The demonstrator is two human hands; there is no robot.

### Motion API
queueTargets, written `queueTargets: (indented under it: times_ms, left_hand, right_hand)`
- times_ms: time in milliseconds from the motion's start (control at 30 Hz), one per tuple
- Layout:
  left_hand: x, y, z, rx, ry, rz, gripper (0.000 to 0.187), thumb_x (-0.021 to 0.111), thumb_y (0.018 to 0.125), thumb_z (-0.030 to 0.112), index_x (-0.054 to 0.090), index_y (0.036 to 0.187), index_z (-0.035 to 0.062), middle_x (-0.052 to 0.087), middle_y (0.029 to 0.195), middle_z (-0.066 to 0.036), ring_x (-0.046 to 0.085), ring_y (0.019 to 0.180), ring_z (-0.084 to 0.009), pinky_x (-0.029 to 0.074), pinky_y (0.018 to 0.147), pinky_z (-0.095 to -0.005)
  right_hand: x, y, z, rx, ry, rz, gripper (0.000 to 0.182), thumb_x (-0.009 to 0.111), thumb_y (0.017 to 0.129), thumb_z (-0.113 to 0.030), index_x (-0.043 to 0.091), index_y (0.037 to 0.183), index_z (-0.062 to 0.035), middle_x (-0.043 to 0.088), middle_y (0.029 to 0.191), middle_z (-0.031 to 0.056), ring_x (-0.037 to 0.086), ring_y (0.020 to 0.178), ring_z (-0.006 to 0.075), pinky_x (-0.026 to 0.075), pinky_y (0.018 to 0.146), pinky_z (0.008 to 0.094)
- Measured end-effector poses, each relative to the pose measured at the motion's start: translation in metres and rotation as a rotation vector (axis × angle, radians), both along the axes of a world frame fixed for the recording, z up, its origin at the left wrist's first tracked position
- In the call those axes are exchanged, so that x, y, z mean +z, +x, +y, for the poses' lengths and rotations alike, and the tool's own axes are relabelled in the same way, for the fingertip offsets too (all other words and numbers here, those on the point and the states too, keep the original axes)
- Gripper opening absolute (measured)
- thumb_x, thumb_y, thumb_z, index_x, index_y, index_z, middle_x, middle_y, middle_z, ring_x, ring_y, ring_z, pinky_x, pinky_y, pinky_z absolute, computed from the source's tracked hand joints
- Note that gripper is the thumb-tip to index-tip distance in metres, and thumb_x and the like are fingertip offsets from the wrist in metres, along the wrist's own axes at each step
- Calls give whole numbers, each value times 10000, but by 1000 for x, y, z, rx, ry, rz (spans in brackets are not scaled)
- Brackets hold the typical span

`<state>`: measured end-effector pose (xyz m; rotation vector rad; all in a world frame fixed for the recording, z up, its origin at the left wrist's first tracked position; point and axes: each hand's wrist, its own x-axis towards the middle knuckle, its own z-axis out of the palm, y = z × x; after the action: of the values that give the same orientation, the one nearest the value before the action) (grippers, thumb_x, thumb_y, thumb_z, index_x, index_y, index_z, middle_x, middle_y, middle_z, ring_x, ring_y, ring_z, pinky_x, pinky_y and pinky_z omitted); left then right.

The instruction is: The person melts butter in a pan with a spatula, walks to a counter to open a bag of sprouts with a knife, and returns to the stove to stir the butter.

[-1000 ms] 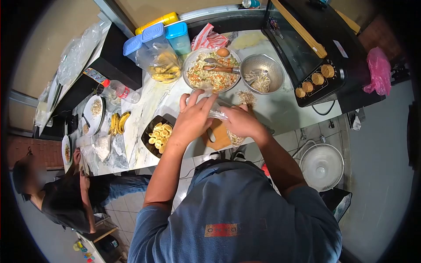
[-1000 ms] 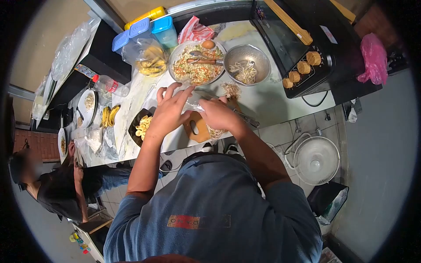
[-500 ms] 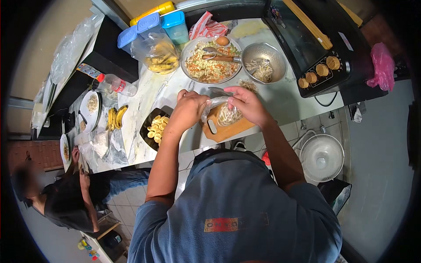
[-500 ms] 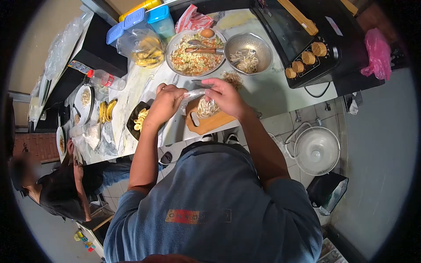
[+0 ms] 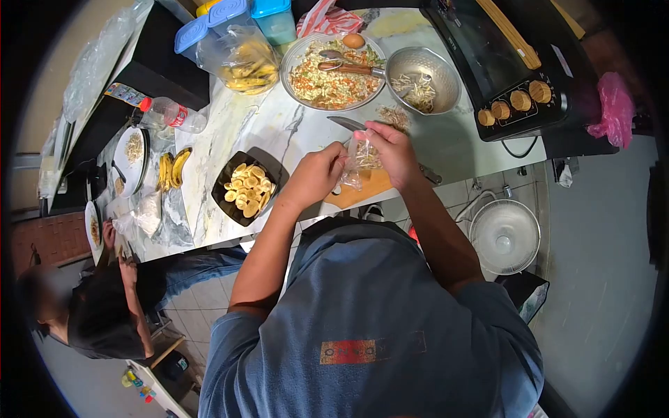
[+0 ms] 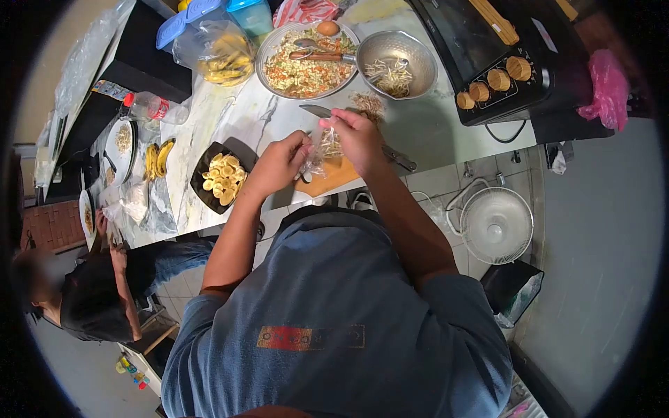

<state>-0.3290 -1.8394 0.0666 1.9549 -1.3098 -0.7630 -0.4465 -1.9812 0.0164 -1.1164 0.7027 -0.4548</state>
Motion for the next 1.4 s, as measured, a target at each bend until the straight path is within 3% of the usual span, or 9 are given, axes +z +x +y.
queueTargets:
  times_ms: [67, 400, 500, 567, 667, 900, 1067, 1300, 1400]
  left_hand:
    - [-11, 4, 3, -10, -19, 88, 77, 526, 889, 66, 563, 925, 9, 619, 732, -103, 583, 633, -169, 456, 594, -291]
    - [-14, 2, 2, 3, -10, 298, 131, 539, 892, 65, 622, 959, -12, 610, 731, -26, 540, 665, -76, 452, 620, -245]
    - [-15, 9, 2, 88, 30, 448, 177, 572, 849, 74, 644, 987, -11, 631, 724, -56, 550, 654, -86, 455, 612, -256]
    - [-13, 13, 3, 28, 52, 451, 168, 554, 888, 76, 650, 986, -22, 644, 810, -15, 549, 704, -55, 458, 644, -225]
    - [-13, 10, 0, 37, 10, 536, 187, 558, 893, 92, 651, 1010, -20, 649, 815, -13, 546, 708, -50, 457, 649, -219]
    - [-3, 14, -2, 110, -6, 549, 179, 562, 903, 130, 652, 974, -7, 629, 753, 14, 530, 661, -54, 435, 622, -203]
    - [-29, 27, -3, 124, -209, 67, 189, 630, 834, 135, 645, 983, 21, 584, 809, -11, 535, 724, -94, 434, 620, -220]
    - [-29, 16, -14, 44, -55, 215, 242, 625, 808, 95, 594, 1033, 12, 575, 928, -38, 534, 812, -112, 439, 730, -234]
    - [-38, 18, -15, 24, -6, 605, 287, 609, 798, 62, 554, 1074, 6, 558, 949, -29, 530, 868, -102, 443, 759, -242]
  right_hand:
    - [1, 0, 4, 32, 49, -24, 360, 528, 912, -132, 505, 1180, 106, 641, 1031, 128, 587, 950, 123, 433, 853, 231]
    - [-7, -6, 4, 90, -3, 14, 419, 496, 903, -40, 404, 1296, 76, 599, 1124, 145, 540, 1115, 177, 410, 939, 284]
    - [-2, -12, 8, 228, -169, -177, 520, 532, 851, -15, 362, 1337, 50, 601, 1140, 159, 566, 1083, 219, 412, 940, 288]
    - [-6, -20, 3, 343, -852, 22, 638, 595, 787, -51, 350, 1376, -34, 585, 1179, 164, 500, 1160, 243, 353, 986, 343]
    - [9, -21, 11, 341, -1101, 291, 666, 649, 732, -102, 418, 1357, -113, 585, 1172, 117, 394, 1232, 234, 252, 1023, 398]
    - [-7, -13, 10, 304, -1123, 299, 415, 627, 762, -94, 577, 1175, -93, 590, 1107, 74, 410, 1182, 224, 255, 1005, 400]
    - [-26, -11, 13, 311, -445, -91, 305, 403, 811, 86, 534, 1075, 4, 567, 1084, 129, 531, 1039, 254, 408, 914, 330]
    - [-17, -12, 18, 231, -783, -79, 336, 438, 793, 38, 522, 1116, 5, 564, 1107, 204, 520, 1088, 380, 404, 936, 406]
    - [-23, -14, 20, 248, -942, -4, 376, 414, 792, 48, 462, 1163, 16, 526, 1141, 221, 492, 1111, 386, 374, 960, 417]
